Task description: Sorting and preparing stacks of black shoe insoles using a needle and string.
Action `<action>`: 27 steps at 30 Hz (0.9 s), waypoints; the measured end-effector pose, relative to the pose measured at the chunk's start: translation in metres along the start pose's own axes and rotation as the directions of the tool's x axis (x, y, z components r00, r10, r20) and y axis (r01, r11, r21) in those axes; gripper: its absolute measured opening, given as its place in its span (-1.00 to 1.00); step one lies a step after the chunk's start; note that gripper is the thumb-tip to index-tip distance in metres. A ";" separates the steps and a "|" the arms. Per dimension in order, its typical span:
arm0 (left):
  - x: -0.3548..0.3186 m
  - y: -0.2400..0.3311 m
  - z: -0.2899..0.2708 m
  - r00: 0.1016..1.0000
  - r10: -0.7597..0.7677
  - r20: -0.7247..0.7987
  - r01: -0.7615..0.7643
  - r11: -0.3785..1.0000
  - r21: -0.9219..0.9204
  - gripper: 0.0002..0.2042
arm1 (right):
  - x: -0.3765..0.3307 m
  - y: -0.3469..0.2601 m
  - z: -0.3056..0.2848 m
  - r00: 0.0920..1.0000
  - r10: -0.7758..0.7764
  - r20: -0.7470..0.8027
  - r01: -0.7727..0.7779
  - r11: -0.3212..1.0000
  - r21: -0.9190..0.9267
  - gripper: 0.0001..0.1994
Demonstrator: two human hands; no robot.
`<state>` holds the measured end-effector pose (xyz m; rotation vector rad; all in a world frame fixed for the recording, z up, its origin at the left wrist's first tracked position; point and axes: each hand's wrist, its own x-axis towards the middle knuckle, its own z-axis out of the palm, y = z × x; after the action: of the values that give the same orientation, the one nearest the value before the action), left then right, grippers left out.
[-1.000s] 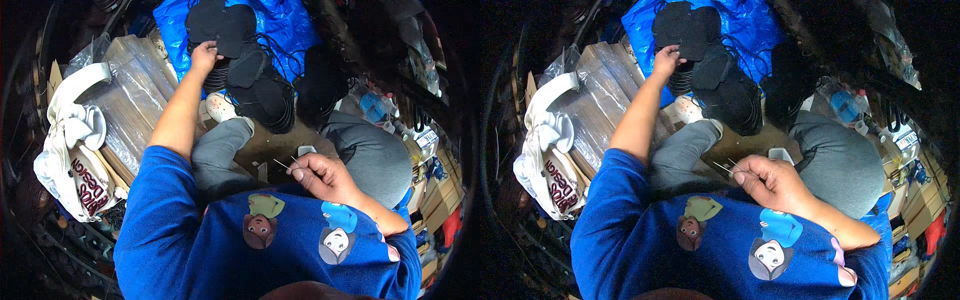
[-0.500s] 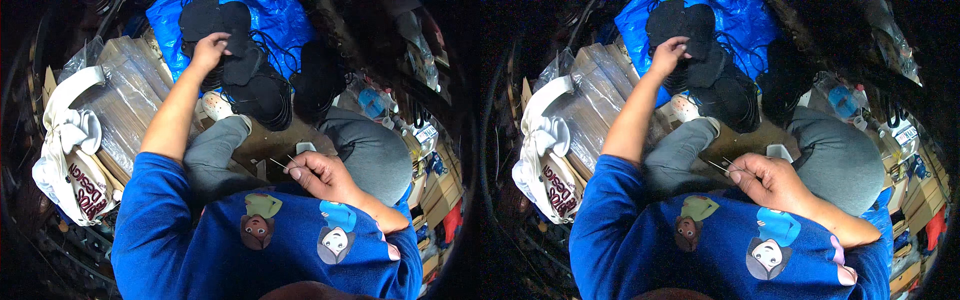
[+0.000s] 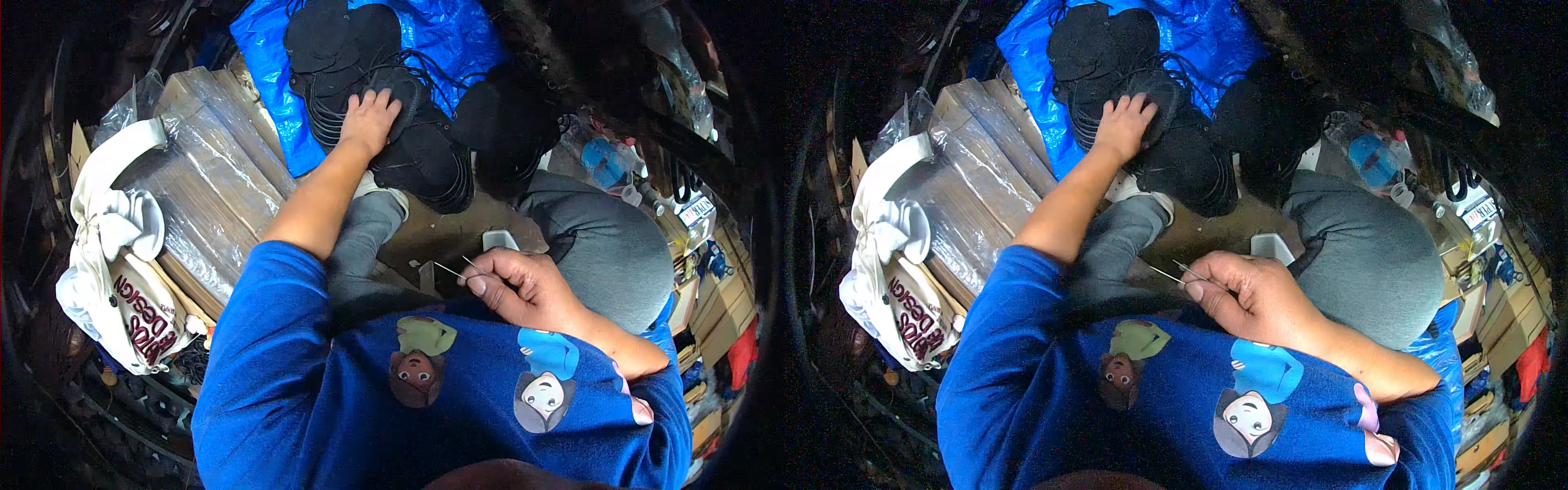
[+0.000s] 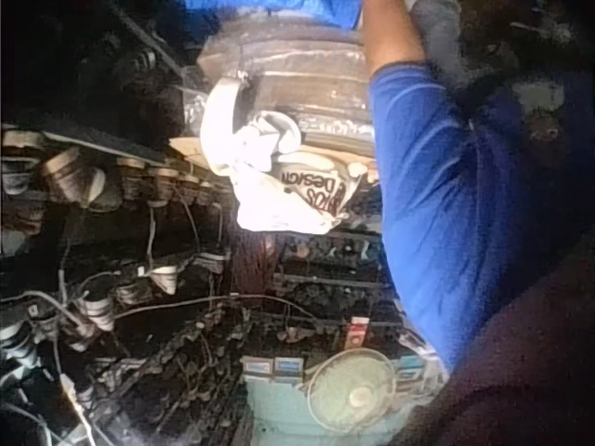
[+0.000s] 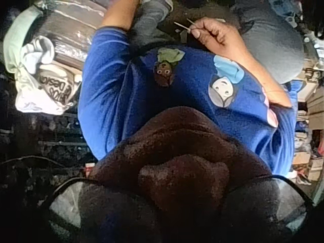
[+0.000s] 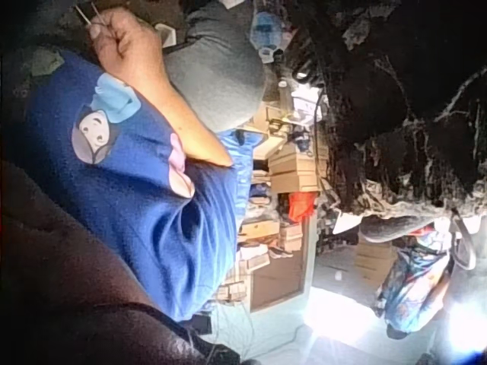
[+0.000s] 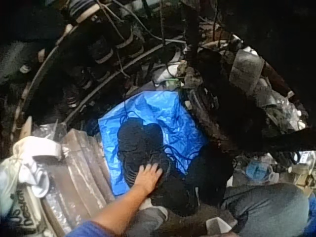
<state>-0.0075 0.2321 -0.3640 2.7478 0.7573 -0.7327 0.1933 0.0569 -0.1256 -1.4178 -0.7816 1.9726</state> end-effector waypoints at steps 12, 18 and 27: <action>-0.005 -0.011 0.003 0.977 0.206 0.053 -0.208 0.978 0.035 -0.62 | 0.002 0.006 0.002 0.998 -0.052 -0.019 0.052 0.998 -0.036 -0.90; 0.005 -0.034 -0.006 0.964 -0.232 -0.131 0.069 0.692 -0.719 -0.70 | 0.002 0.004 0.002 1.000 0.017 0.002 -0.017 1.000 0.004 -0.89; 0.004 -0.089 0.018 0.672 -0.592 0.445 0.319 -0.311 -0.895 -0.81 | 0.001 0.005 0.003 1.000 -0.026 -0.008 0.026 1.000 0.012 -0.89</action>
<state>-0.0591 0.3038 -0.3866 0.9092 1.6248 0.2054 0.1898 0.0535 -0.1292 -1.4008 -0.7800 1.9482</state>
